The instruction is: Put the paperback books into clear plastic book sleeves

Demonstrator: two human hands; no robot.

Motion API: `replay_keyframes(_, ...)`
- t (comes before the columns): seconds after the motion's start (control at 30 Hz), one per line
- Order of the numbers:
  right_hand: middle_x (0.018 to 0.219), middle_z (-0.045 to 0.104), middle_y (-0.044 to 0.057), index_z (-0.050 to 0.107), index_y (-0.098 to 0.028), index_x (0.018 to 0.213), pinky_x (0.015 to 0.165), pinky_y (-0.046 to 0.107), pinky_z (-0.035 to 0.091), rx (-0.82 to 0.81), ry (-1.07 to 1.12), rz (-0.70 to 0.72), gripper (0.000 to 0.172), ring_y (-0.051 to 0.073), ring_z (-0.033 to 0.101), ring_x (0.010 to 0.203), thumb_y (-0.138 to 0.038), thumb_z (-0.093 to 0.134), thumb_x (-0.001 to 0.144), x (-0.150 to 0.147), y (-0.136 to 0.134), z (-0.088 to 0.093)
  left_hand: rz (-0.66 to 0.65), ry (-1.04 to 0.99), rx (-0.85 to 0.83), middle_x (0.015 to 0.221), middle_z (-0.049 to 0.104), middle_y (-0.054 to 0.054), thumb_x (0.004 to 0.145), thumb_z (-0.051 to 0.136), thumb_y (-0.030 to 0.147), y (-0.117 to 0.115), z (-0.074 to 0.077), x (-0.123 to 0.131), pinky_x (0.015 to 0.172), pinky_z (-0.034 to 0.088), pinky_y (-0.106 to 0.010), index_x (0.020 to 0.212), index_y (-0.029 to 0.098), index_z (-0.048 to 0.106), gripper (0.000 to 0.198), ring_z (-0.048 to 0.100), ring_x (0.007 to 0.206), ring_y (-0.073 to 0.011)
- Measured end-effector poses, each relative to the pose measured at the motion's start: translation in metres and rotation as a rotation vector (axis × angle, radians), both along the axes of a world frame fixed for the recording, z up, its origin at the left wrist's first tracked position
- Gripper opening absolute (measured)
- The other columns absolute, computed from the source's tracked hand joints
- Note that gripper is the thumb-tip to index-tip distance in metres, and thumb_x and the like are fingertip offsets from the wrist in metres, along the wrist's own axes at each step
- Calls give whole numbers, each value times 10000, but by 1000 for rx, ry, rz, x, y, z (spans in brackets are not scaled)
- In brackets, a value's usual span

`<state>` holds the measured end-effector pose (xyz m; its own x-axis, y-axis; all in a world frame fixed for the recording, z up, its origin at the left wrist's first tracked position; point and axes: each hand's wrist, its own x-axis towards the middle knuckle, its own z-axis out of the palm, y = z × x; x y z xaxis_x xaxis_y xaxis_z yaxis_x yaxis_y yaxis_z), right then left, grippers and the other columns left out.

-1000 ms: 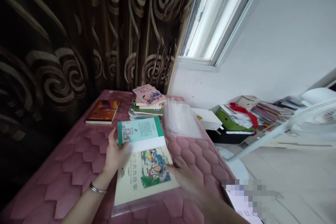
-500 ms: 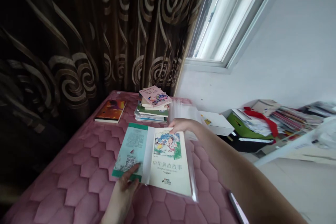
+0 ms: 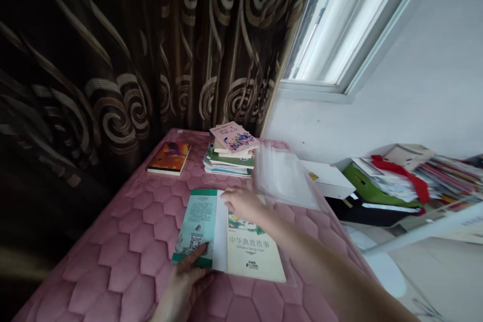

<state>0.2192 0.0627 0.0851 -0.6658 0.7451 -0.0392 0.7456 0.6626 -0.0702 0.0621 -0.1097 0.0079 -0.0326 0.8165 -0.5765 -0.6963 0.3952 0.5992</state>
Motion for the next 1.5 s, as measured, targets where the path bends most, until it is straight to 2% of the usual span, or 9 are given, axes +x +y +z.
replay_keyframes(0.13,1478,399,116,419,-181,1414,1094,423,335,-83,80,100,540,257,343,1370,-426,442,933,-12,-46,-34,-13,16,63,940,678,-58,559,639,92,1,-6,-2,799,499,-310,1107,141,629,550,636,813,-169)
replay_keyframes(0.3,1516,311,143,419,-140,1412,1147,467,246,29,87,123,540,277,244,1412,-398,453,939,-16,-68,-74,-72,77,70,824,667,-33,621,674,278,-2,-4,-6,790,498,-321,1155,156,533,566,663,771,-178)
replay_keyframes(0.43,1497,342,153,437,-131,1400,1143,487,248,112,97,131,513,281,273,1402,-372,437,946,-16,-67,-82,-450,369,102,710,672,-32,745,592,405,-19,13,-13,576,477,-279,1098,179,517,427,644,605,-181)
replay_keyframes(0.53,1494,346,152,444,-135,1396,1139,495,256,105,98,123,500,281,274,1401,-345,440,942,-16,-68,-81,-708,900,366,690,687,-59,851,472,341,-19,36,-26,580,482,-278,942,173,610,235,639,611,-185)
replay_keyframes(0.67,1484,370,150,482,-135,1368,1143,488,250,87,104,109,478,274,274,1402,-343,446,938,-18,-70,-77,-549,1645,633,1228,638,-121,885,378,191,23,51,-49,982,439,-391,1126,184,630,349,591,1120,-236)
replay_keyframes(0.77,1484,373,142,485,-141,1366,1143,485,254,90,97,95,478,264,273,1404,-369,414,952,-18,-71,-76,-578,1987,462,1454,427,-174,878,447,244,61,34,-58,1113,261,-536,1330,121,499,471,385,1346,-309)
replay_keyframes(0.9,1498,347,128,457,-151,1388,1146,485,249,102,89,96,485,258,261,1408,-368,385,961,-18,-71,-77,-637,2094,402,1513,281,-222,886,433,371,81,1,-52,1138,149,-579,1429,41,343,641,223,1421,-329)
replay_keyframes(1.2,1500,350,133,451,-144,1391,1144,481,236,85,72,93,498,263,268,1405,-381,372,961,-19,-71,-74,-736,2065,635,1527,276,-179,866,474,409,51,-4,-53,1145,220,-503,1428,103,371,648,273,1408,-300)
replay_keyframes(1.5,1137,603,129,569,-196,1256,911,409,429,94,21,142,403,261,537,1053,-151,436,878,-61,-75,-47,-431,2253,570,1448,455,-108,834,483,235,4,-27,-64,1077,377,-467,1356,189,488,524,462,1294,-280)
